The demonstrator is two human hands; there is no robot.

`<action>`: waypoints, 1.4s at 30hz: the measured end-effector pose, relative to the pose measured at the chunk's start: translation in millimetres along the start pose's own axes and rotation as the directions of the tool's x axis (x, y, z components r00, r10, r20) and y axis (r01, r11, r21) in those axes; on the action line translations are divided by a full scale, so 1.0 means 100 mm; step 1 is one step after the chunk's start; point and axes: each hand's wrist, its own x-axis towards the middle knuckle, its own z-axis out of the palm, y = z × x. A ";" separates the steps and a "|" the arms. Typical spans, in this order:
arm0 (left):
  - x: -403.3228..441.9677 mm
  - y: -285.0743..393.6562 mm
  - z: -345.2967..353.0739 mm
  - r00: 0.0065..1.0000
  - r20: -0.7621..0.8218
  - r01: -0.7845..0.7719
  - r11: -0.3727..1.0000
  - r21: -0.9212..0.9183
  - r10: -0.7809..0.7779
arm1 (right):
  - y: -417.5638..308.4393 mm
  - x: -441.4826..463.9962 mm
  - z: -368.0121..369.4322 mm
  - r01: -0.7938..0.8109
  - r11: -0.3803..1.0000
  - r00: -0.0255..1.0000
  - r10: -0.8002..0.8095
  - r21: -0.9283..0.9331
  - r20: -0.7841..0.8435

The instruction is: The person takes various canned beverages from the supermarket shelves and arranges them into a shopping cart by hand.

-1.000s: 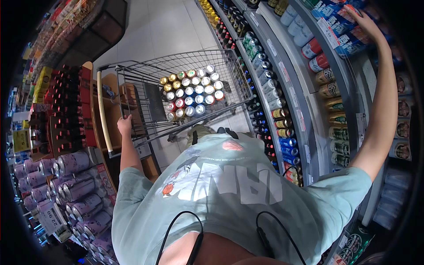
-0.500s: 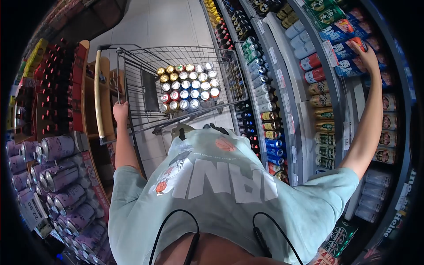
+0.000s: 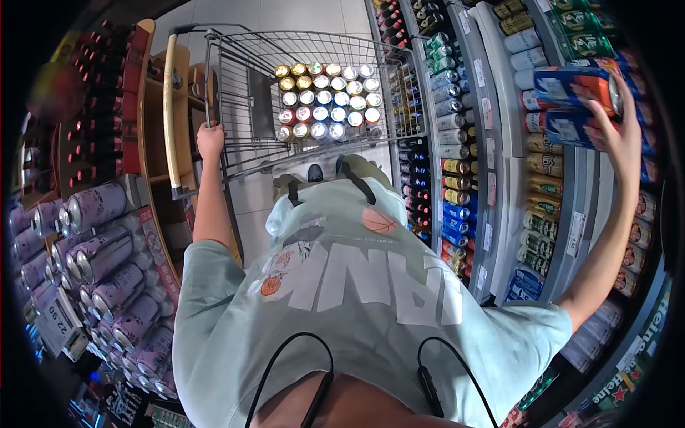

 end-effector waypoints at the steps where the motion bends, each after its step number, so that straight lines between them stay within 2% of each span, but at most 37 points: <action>1: -0.02 0.00 0.00 1.000 -0.020 -0.015 1.000 -0.012 0.015 | -0.21 -0.02 0.24 0.031 0.997 0.999 -0.032 0.070 0.007; 3: -0.04 0.02 0.01 0.999 -0.046 -0.022 1.000 -0.022 0.021 | -0.76 -0.04 0.69 -0.100 0.958 0.985 0.057 0.270 0.164; 7: -0.15 0.17 -0.06 0.999 -0.054 -0.004 1.000 -0.028 0.003 | -1.24 -0.07 1.83 0.070 0.929 0.952 -0.171 0.365 0.254; 9: -0.16 0.20 -0.07 0.998 -0.052 0.019 1.000 -0.014 -0.019 | -1.30 -0.13 2.54 0.288 0.885 0.914 -0.368 0.365 0.172; 10: -0.17 0.22 -0.08 0.998 -0.055 0.027 1.000 -0.003 -0.027 | -1.37 -0.15 2.81 0.299 0.865 0.884 -0.410 0.403 0.224; 12: -0.15 0.23 -0.07 0.997 -0.057 0.045 0.999 -0.007 -0.046 | -1.42 -0.23 3.38 0.354 0.802 0.832 -0.505 0.482 0.229; 15: -0.06 0.05 0.01 0.996 -0.074 0.038 0.998 -0.043 -0.042 | -1.48 -0.39 4.00 0.404 0.755 0.759 -0.592 0.517 0.272; 17: -0.11 0.16 -0.03 0.995 -0.052 0.076 0.994 -0.075 -0.080 | -1.50 -0.47 4.26 0.439 0.724 0.700 -0.647 0.532 0.303; 19: -0.10 0.13 0.00 0.996 -0.039 0.070 0.984 -0.162 -0.077 | -1.50 -0.57 4.52 0.484 0.673 0.676 -0.694 0.560 0.249; 23: 0.01 -0.04 0.07 0.996 -0.056 0.062 0.995 -0.075 -0.066 | -1.52 -0.75 4.90 0.537 0.615 0.617 -0.753 0.577 0.228; 25: 0.00 -0.05 0.07 0.997 -0.044 0.057 0.978 -0.199 -0.067 | -1.53 -0.82 5.16 0.547 0.599 0.585 -0.773 0.586 0.245; 26: 0.05 -0.15 0.10 0.997 -0.078 0.021 0.995 -0.100 -0.029 | -1.53 -0.87 5.27 0.567 0.600 0.573 -0.780 0.565 0.253; 27: 0.04 -0.13 0.10 0.997 -0.074 0.029 0.995 -0.092 -0.036 | -1.54 -0.89 5.35 0.586 0.600 0.562 -0.785 0.544 0.261; 30: -0.04 0.00 0.05 0.995 0.007 0.097 0.964 -0.248 -0.098 | -1.62 -0.96 5.51 0.574 0.615 0.522 -0.784 0.541 0.337; 32: -0.05 0.03 0.04 0.996 0.004 0.093 0.972 -0.214 -0.094 | -1.68 -0.97 5.64 0.538 0.641 0.473 -0.767 0.548 0.433; 33: -0.05 0.04 0.04 0.996 -0.002 0.086 0.978 -0.188 -0.088 | -1.70 -1.01 5.75 0.534 0.640 0.476 -0.767 0.552 0.430; 35: -0.05 0.07 0.02 0.993 0.016 0.117 0.972 -0.204 -0.116 | -1.71 -1.14 5.97 0.540 0.632 0.546 -0.766 0.556 0.340; 39: -0.08 0.12 0.04 0.987 -0.002 0.150 0.944 -0.295 -0.158 | -1.78 -1.17 6.16 0.555 0.643 0.532 -0.762 0.527 0.370; 42: -0.11 0.20 0.02 0.998 -0.028 0.057 0.975 -0.215 -0.064 | -1.77 -1.26 6.41 0.700 0.589 0.521 -0.808 0.404 0.276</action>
